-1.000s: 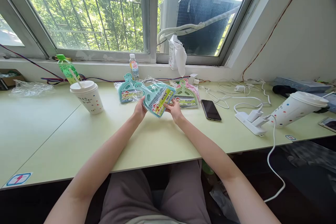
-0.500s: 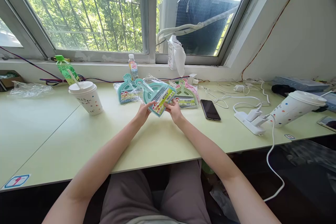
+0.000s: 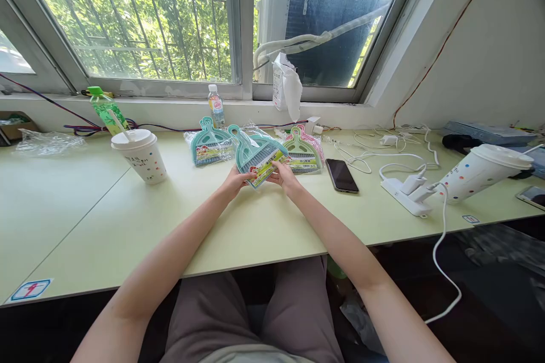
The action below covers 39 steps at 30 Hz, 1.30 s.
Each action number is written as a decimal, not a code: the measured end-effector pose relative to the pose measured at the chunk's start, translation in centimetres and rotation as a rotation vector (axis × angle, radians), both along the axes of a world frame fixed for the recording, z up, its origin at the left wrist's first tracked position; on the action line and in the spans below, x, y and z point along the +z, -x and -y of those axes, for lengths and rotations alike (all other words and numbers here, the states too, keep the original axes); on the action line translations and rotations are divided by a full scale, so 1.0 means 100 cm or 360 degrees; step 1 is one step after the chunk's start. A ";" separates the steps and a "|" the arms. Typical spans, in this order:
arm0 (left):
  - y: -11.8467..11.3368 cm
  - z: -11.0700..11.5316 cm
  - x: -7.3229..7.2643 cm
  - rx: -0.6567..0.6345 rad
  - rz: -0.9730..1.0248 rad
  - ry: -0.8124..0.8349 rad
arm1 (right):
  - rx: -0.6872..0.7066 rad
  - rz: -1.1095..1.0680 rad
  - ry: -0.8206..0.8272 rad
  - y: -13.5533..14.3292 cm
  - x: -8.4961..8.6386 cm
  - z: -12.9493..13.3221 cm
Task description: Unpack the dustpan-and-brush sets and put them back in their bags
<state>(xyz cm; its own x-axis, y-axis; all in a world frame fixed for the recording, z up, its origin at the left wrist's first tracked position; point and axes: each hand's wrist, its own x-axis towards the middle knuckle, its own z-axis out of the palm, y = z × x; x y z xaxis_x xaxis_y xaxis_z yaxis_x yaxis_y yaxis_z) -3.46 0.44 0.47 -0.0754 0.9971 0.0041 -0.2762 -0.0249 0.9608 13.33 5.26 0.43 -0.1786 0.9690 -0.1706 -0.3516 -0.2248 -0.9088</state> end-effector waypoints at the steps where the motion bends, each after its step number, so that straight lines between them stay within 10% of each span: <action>1: 0.002 0.000 0.000 -0.0032 -0.0011 0.0006 | -0.0070 0.0011 0.0008 -0.002 0.000 -0.003; 15: 0.007 0.005 0.006 -0.0212 -0.0114 0.0075 | -0.0377 -0.0048 -0.0116 -0.016 -0.001 -0.007; 23: 0.011 0.001 0.009 -0.0069 0.0125 -0.0018 | 0.0178 -0.0223 -0.0407 -0.010 0.012 0.000; 28: 0.011 0.005 0.010 -0.0112 -0.0012 0.0002 | 0.0109 -0.0195 -0.0353 -0.004 0.004 0.000; 36: -0.023 0.025 0.006 -0.0830 -0.0047 0.0080 | -0.0125 -0.0328 -0.0500 -0.006 0.013 0.007; 39: -0.027 0.023 0.001 -0.0748 -0.0024 0.0038 | -0.0149 -0.0333 -0.0510 -0.003 0.015 0.012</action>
<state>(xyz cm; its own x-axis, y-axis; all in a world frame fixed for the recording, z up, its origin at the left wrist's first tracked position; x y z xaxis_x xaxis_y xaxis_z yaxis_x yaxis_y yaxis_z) -0.76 -1.89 0.60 0.3844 0.9229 -0.0218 -0.2383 0.1220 0.9635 13.67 4.08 1.96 -0.0855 0.9810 0.1739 -0.5421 0.1006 -0.8342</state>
